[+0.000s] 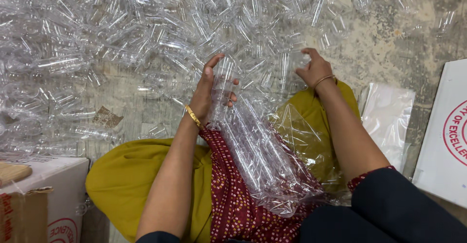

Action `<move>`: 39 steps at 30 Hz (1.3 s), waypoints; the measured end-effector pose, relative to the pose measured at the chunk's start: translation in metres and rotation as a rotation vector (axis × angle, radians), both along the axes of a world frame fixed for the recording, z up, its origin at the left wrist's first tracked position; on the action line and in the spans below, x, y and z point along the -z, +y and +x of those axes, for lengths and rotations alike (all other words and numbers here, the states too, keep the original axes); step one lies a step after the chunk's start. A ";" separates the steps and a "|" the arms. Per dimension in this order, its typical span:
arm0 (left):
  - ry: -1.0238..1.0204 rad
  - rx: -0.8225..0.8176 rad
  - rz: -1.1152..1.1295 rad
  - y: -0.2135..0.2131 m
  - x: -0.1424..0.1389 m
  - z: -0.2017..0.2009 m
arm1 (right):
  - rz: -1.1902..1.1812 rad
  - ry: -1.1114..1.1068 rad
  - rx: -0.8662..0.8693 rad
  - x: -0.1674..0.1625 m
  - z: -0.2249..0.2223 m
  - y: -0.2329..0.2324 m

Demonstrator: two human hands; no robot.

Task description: The person sits on the floor among scattered clear plastic tubes and counts them by hand, placing counted tubes into a clear plastic bag on their lap. They repeatedly pick up tubes, tally them in small groups, and add them to the bag.

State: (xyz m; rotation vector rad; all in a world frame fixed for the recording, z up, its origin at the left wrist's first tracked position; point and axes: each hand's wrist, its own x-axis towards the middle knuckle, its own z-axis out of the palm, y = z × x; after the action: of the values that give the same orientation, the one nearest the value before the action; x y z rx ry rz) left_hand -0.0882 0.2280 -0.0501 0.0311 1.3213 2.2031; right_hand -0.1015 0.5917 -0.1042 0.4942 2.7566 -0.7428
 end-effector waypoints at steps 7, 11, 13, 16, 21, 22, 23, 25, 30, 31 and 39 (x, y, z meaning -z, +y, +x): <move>-0.003 0.030 0.037 0.000 -0.002 0.004 | 0.350 0.034 0.174 -0.003 -0.015 -0.003; 0.008 0.047 0.045 0.000 -0.003 0.005 | 0.270 -0.268 0.252 -0.015 -0.025 -0.004; 0.025 0.054 0.021 -0.001 -0.004 0.004 | 0.206 -0.166 0.240 -0.019 -0.025 -0.006; 0.033 0.079 -0.059 0.002 -0.005 0.000 | 0.011 0.213 0.160 -0.026 -0.020 -0.015; 0.044 0.238 -0.153 0.010 -0.006 0.002 | -0.266 0.416 -0.424 -0.063 -0.007 -0.069; 0.064 0.263 -0.171 0.011 -0.005 0.003 | -0.075 0.483 -0.684 -0.071 -0.006 -0.084; 0.078 0.288 -0.191 0.012 -0.003 0.005 | -0.092 0.504 -0.767 -0.076 -0.002 -0.099; 0.077 0.304 -0.185 0.010 0.002 0.011 | -0.132 0.537 -0.934 -0.082 0.006 -0.118; 0.183 0.071 -0.130 0.014 0.022 0.011 | -0.338 0.402 -0.048 -0.079 -0.003 -0.082; 0.207 0.030 -0.176 0.013 0.026 0.009 | -0.069 0.164 -0.103 -0.075 -0.003 -0.071; 0.523 -0.290 -0.106 -0.018 0.030 -0.004 | 0.482 -0.449 -0.221 -0.014 0.018 -0.069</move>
State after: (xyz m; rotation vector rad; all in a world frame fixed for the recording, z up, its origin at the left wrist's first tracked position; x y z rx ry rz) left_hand -0.0923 0.2104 -0.0798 0.4266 1.8180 2.4624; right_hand -0.0835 0.5228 -0.0900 0.3747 2.4819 0.0896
